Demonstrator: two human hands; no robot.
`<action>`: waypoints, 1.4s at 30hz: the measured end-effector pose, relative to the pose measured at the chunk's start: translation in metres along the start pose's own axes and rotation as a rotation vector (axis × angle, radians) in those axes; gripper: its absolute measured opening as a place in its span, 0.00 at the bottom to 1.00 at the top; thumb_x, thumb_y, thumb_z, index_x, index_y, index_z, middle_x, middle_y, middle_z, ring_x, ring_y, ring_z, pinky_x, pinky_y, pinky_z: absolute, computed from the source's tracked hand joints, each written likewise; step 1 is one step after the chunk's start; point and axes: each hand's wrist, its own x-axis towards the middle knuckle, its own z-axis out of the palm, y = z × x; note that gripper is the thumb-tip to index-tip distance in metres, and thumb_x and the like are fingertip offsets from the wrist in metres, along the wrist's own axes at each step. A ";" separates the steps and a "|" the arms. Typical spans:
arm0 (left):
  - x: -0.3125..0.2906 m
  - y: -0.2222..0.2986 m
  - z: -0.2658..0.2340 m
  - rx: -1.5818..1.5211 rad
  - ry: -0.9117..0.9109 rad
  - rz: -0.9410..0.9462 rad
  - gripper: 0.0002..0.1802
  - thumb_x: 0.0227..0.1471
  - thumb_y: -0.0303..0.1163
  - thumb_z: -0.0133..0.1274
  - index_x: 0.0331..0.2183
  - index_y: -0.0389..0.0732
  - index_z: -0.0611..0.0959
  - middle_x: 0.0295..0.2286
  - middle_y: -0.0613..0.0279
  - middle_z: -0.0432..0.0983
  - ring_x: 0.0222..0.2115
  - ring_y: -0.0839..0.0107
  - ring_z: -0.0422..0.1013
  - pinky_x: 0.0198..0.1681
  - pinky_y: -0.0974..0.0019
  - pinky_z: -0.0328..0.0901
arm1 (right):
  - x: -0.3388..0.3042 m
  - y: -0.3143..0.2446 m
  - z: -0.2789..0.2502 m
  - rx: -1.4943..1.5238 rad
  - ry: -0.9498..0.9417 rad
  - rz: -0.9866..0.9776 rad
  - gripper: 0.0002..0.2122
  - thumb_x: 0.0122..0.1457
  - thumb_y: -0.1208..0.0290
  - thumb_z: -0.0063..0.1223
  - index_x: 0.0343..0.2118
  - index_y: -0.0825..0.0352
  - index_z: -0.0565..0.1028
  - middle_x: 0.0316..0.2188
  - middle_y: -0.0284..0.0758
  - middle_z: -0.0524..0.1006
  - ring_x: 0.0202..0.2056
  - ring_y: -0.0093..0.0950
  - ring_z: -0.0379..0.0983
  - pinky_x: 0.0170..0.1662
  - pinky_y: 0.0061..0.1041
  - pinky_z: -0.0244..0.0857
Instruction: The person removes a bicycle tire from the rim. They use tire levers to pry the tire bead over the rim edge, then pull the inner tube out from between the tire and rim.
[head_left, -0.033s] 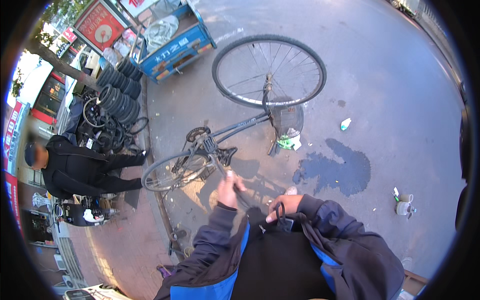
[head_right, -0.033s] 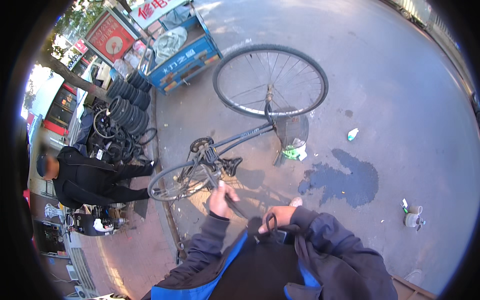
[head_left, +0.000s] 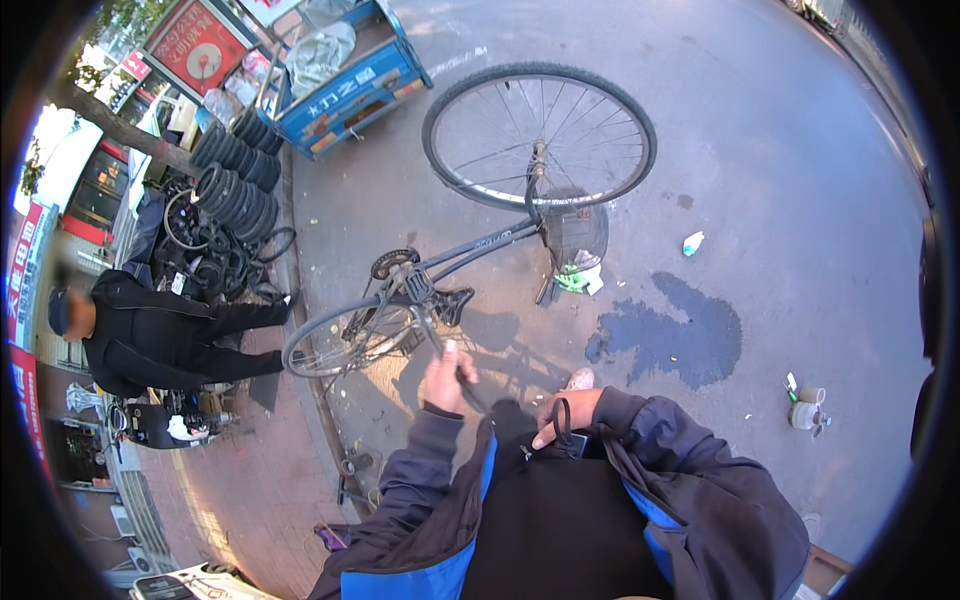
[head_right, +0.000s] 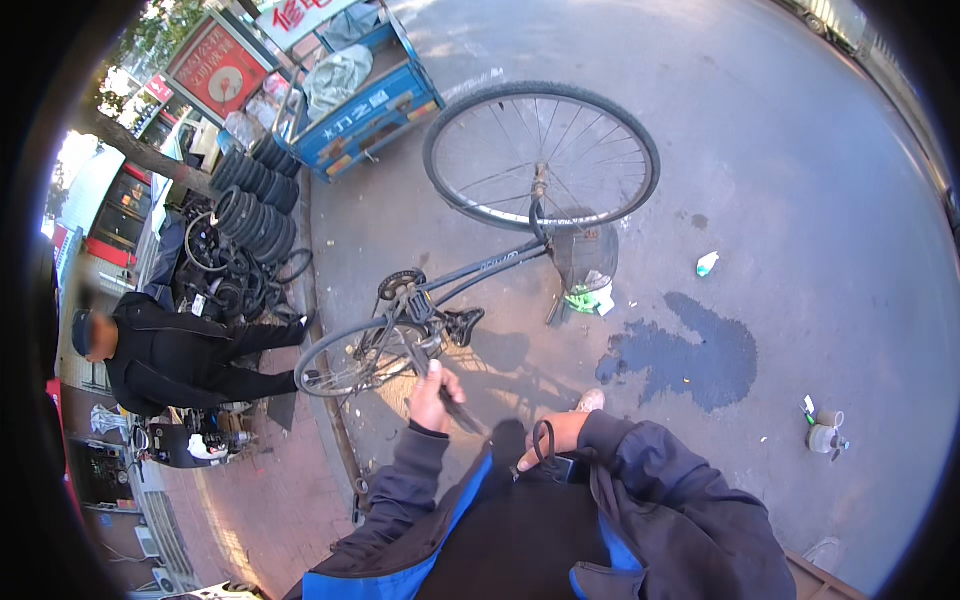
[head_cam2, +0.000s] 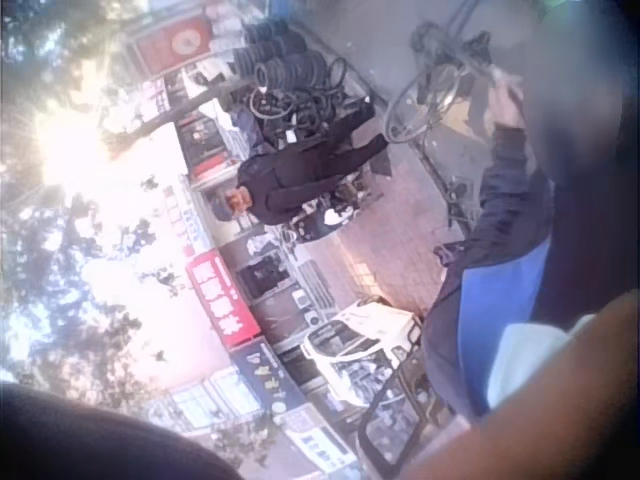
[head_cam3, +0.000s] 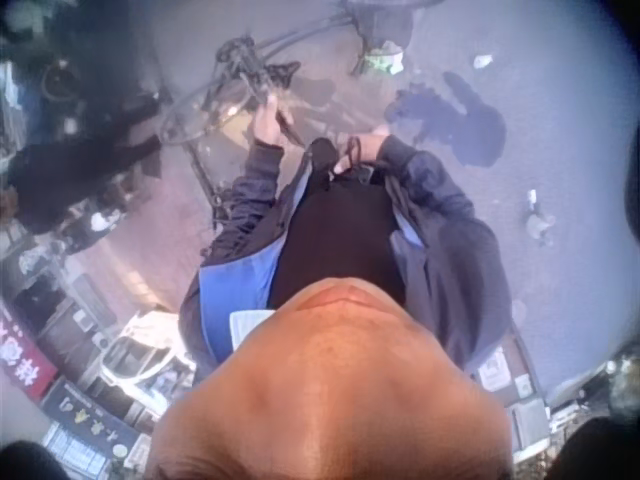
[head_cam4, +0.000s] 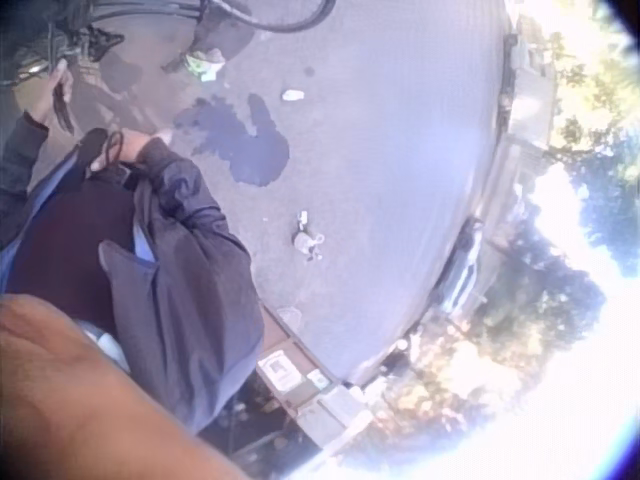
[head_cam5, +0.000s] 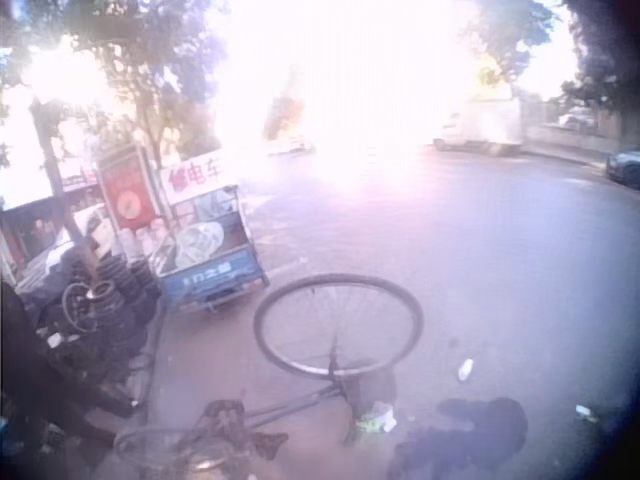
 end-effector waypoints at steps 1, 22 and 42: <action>0.006 0.008 -0.012 0.110 0.025 -0.020 0.22 0.70 0.45 0.44 0.25 0.44 0.71 0.20 0.67 0.66 0.20 0.77 0.64 0.25 0.71 0.60 | -0.003 -0.002 -0.014 -0.008 -0.009 -0.046 0.21 0.55 0.50 0.67 0.35 0.68 0.82 0.27 0.33 0.79 0.33 0.26 0.74 0.40 0.29 0.66; 0.325 0.102 -0.028 0.055 -0.166 -0.229 0.23 0.68 0.48 0.48 0.24 0.46 0.69 0.16 0.68 0.63 0.14 0.79 0.58 0.18 0.73 0.55 | -0.014 -0.104 -0.172 0.236 0.556 0.656 0.48 0.51 0.40 0.62 0.68 0.68 0.58 0.52 0.59 0.74 0.55 0.49 0.73 0.58 0.39 0.66; 0.391 0.186 0.073 -0.052 -0.598 -0.187 0.21 0.70 0.47 0.45 0.28 0.43 0.67 0.22 0.62 0.66 0.22 0.74 0.62 0.27 0.69 0.59 | 0.028 -0.203 -0.341 -0.075 1.017 -0.029 0.28 0.61 0.60 0.63 0.59 0.72 0.71 0.48 0.44 0.77 0.50 0.34 0.75 0.56 0.33 0.68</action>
